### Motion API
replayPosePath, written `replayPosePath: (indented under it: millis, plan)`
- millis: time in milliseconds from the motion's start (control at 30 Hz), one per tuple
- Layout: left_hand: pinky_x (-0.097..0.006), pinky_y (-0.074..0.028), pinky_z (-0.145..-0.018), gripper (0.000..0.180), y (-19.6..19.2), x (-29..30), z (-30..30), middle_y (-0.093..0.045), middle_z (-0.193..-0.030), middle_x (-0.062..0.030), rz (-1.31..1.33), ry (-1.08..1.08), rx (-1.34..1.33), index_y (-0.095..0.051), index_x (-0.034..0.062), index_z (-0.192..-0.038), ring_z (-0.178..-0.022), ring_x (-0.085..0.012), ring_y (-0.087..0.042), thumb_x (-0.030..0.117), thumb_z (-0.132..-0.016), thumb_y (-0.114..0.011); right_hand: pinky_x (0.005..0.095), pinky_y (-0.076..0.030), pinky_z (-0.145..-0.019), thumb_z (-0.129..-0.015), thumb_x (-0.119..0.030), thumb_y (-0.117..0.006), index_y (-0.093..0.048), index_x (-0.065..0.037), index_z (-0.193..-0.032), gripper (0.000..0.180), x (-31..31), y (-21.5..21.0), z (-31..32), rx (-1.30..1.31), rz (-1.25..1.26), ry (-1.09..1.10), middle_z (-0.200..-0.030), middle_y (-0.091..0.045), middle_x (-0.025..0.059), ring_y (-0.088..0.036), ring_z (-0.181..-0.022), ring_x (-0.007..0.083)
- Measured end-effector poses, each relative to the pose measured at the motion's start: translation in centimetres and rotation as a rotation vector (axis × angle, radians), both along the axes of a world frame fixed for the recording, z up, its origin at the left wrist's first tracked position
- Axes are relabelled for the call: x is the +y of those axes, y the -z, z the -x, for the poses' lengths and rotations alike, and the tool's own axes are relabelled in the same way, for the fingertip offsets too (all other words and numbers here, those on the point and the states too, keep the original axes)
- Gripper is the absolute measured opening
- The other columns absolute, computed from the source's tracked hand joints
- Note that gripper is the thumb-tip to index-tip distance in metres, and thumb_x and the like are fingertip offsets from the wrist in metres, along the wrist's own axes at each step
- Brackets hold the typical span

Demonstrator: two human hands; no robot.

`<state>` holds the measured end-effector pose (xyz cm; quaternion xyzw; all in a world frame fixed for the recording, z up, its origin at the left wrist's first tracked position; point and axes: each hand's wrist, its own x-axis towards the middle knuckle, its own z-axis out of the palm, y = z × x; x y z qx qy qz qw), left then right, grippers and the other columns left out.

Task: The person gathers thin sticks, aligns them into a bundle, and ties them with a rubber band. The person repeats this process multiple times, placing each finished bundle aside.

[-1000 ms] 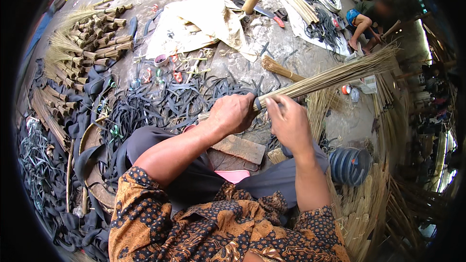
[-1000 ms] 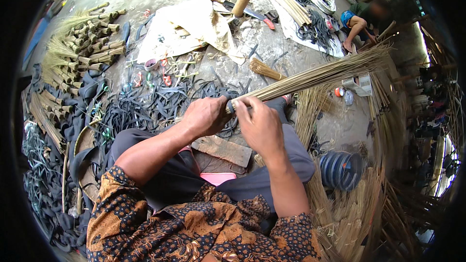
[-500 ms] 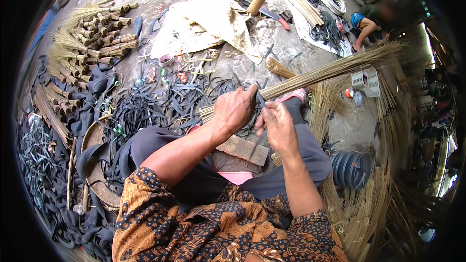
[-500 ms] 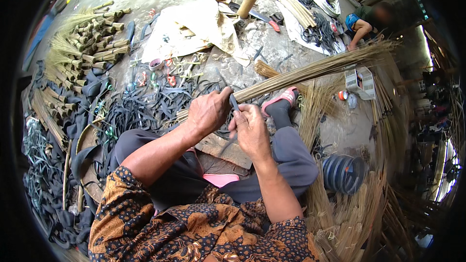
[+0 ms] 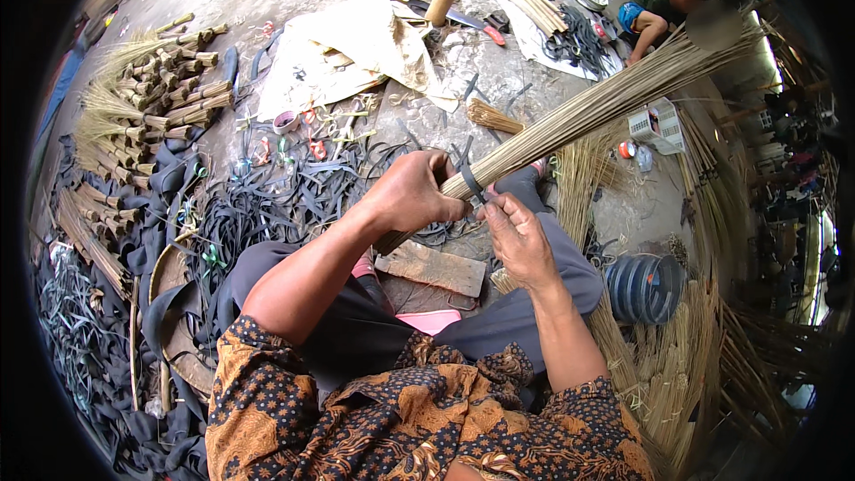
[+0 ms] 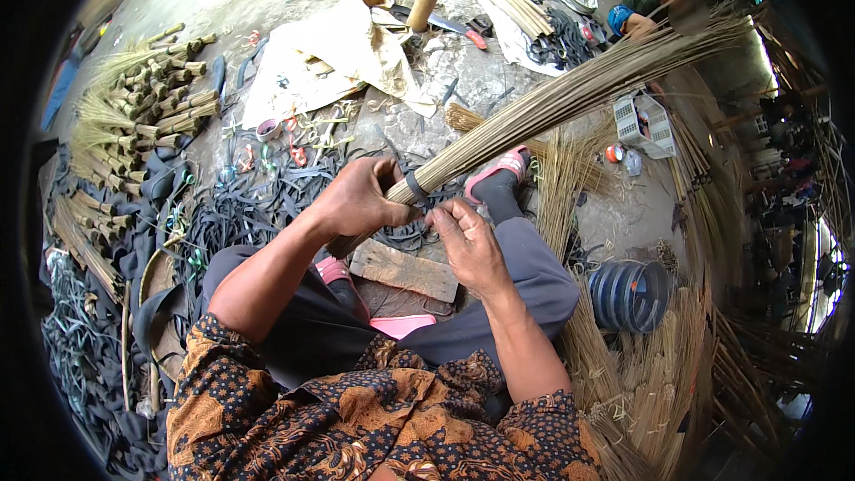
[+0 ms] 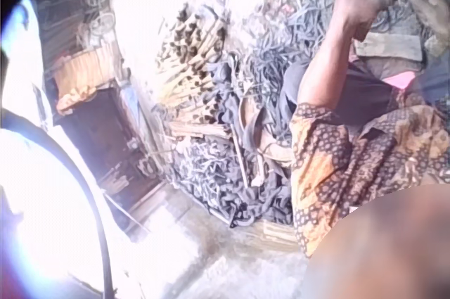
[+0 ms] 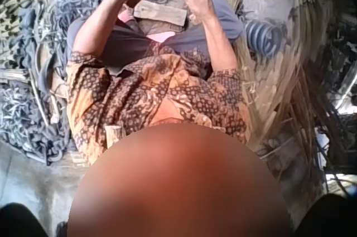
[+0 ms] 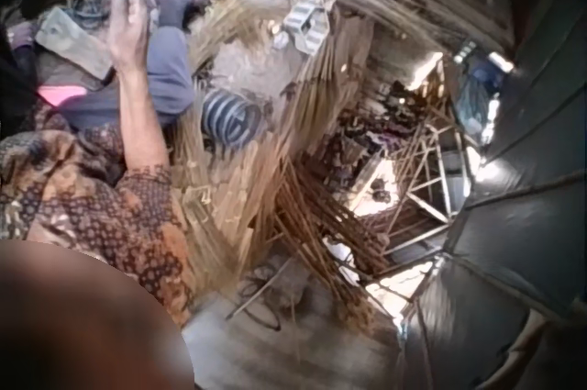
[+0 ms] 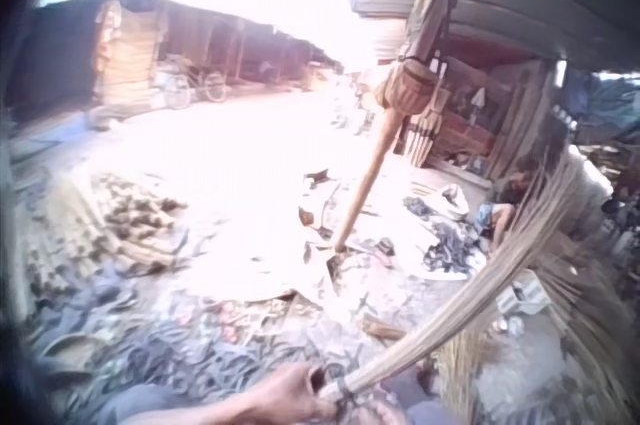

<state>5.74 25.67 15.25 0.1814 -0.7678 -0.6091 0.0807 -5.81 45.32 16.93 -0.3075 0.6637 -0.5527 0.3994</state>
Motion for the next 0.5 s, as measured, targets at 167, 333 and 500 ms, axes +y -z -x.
replayPosePath:
  millis: [167,333,500]
  plan:
    - [-0.028,-0.053,-0.068,0.023,-1.2,-0.4,-0.7,-0.074,-0.088,-0.0038,-0.568,0.350,0.016,-0.069,0.0040,-0.097,-0.072,-0.0091,-0.067,0.018,-0.084,-0.082,0.0194,-0.032,-0.057,-0.108,-0.015,-0.056,-0.062,-0.001,-0.125,0.022,-0.4,-1.3,-0.5,-0.103,0.201,0.014,-0.088,-0.057,-0.0040,-0.042,-0.066,0.0016]
    - [-0.039,-0.056,-0.073,0.040,-2.0,1.6,-0.3,-0.074,-0.088,-0.0166,-0.007,0.197,-0.014,-0.061,-0.0053,-0.117,-0.080,-0.0241,-0.073,0.019,-0.088,-0.074,0.0237,-0.049,-0.087,-0.107,-0.010,-0.057,-0.062,0.005,-0.126,0.024,-1.7,-1.4,-0.5,0.049,0.171,0.007,-0.114,-0.068,0.0046,-0.061,-0.101,0.0075]
    - [-0.028,-0.051,-0.053,0.026,-1.7,1.4,-0.3,-0.061,-0.067,-0.0011,-0.342,0.230,-0.073,-0.066,-0.0017,-0.095,-0.056,-0.0104,-0.060,0.018,-0.084,-0.078,0.0173,-0.026,-0.049,-0.108,-0.018,-0.058,-0.061,0.000,-0.137,0.033,-1.8,-0.8,0.0,-0.088,0.213,-0.083,-0.095,-0.067,-0.0067,-0.035,-0.055,-0.0029]
